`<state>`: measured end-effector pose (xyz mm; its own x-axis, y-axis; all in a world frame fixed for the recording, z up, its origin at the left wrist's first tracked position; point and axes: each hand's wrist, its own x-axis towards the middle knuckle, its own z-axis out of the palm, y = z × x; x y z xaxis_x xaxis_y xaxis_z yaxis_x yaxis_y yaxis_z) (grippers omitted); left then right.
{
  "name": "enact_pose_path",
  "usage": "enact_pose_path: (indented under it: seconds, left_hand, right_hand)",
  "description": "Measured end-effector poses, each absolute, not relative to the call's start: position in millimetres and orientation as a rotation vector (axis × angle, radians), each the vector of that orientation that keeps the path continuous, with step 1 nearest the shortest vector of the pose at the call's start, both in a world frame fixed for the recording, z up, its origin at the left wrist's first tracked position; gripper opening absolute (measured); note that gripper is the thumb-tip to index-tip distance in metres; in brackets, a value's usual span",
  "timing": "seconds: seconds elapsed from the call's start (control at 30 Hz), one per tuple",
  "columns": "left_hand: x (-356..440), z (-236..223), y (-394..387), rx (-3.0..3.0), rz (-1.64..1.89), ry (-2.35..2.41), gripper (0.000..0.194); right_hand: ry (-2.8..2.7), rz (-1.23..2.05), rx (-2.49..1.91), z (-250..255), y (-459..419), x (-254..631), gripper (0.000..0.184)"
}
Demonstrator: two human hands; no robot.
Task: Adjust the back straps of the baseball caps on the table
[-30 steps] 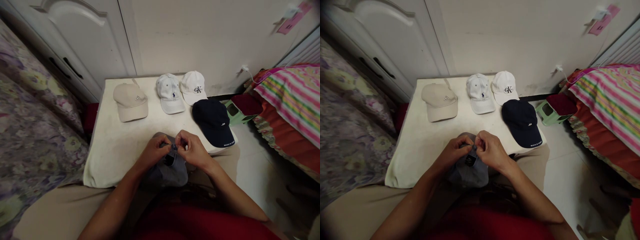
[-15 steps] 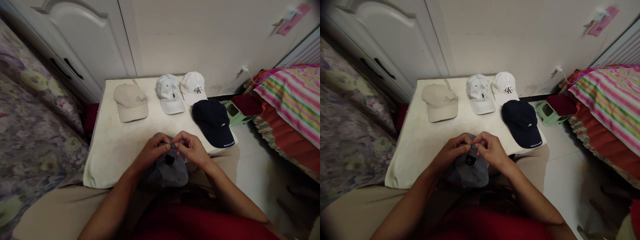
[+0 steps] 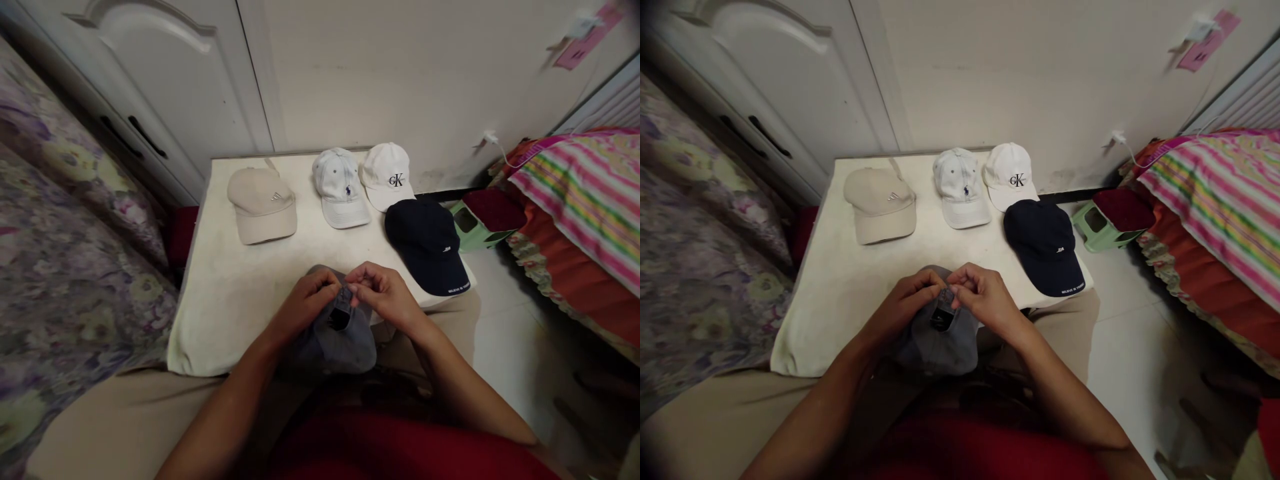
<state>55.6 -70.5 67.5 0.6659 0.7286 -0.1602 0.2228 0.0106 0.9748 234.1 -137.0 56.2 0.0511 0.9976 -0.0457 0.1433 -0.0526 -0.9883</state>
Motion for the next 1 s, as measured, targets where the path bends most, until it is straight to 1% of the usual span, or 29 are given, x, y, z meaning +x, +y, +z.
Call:
enact_pose_path:
  seconds: [0.33,0.53,1.0]
  left_hand:
    - [57.5,62.5,-69.6,1.574,0.51,0.808,0.019]
    - [56.7,62.4,-68.9,1.511,0.521,0.81,0.018]
    - [56.6,64.3,-68.9,1.522,0.504,0.776,0.008]
  right_hand:
    - [-1.338,1.128,-1.402,57.9,-135.2,232.8,0.002]
    - [-1.249,1.206,-1.304,57.6,-135.4,231.9,0.006]
    - [-1.357,1.093,-1.46,50.2,-134.1,233.7,0.004]
